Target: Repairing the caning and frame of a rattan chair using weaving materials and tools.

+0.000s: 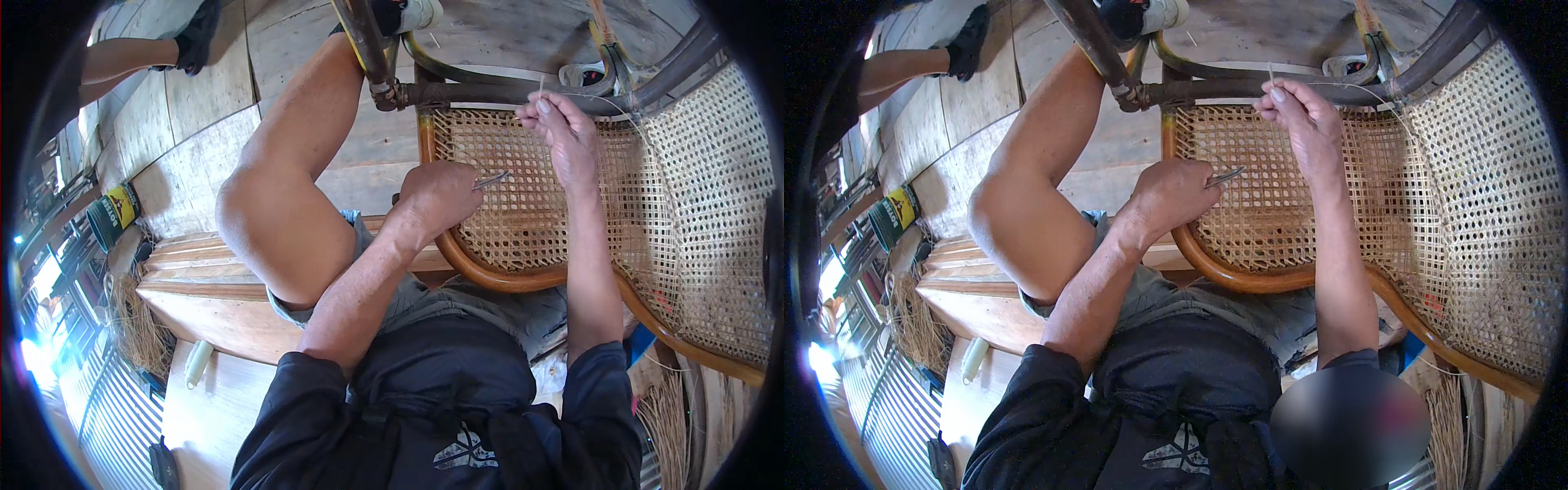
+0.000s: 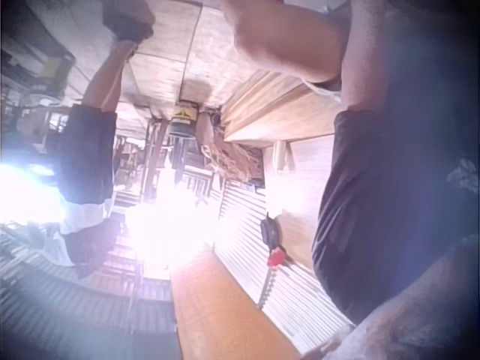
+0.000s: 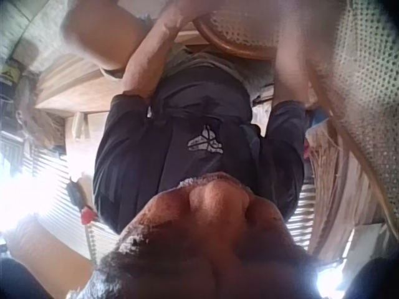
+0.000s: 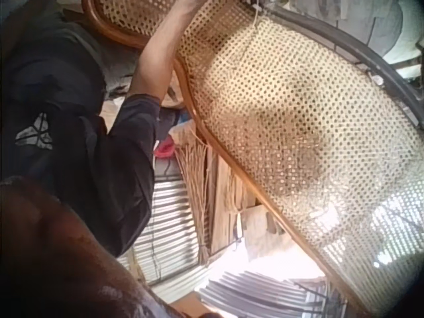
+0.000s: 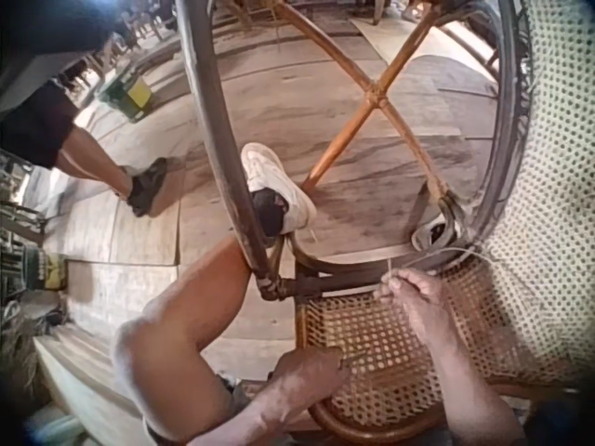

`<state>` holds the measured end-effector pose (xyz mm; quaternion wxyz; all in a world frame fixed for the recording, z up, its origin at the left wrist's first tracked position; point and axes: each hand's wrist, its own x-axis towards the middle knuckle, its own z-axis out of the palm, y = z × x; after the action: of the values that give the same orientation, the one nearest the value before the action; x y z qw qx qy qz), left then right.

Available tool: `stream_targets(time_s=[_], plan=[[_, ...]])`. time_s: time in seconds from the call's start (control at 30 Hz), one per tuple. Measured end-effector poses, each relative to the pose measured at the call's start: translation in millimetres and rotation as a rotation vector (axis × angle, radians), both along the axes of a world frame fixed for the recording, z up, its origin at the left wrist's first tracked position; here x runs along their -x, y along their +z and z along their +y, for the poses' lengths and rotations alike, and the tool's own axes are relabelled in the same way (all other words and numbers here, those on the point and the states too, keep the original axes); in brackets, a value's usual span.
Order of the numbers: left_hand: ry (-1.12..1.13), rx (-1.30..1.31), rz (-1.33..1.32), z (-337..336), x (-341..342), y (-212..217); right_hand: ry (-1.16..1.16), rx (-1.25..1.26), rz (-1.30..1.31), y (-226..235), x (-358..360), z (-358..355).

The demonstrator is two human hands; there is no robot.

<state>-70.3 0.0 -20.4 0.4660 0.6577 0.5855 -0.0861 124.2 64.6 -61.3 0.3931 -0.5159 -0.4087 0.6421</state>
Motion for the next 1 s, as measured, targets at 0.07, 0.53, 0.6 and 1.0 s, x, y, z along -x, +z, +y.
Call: stream_targets(time_s=[0.07, 0.53, 0.6, 1.0], plan=[[0.002, -0.004, 0.007, 1, -2, -1, 0.075, -0.020, 0.005, -3, 5, 11], [-0.015, -0.087, 0.034, -4, -1, -5, 0.974, 0.091, -0.447, -2, 70, 64], [-0.001, -0.081, 0.042, -3, -1, -2, 1.039, 0.114, -0.479, -1, 75, 64], [-0.020, -0.063, 0.033, 0, 0, -2, 1.029, 0.137, -0.505, -5, 76, 72]])
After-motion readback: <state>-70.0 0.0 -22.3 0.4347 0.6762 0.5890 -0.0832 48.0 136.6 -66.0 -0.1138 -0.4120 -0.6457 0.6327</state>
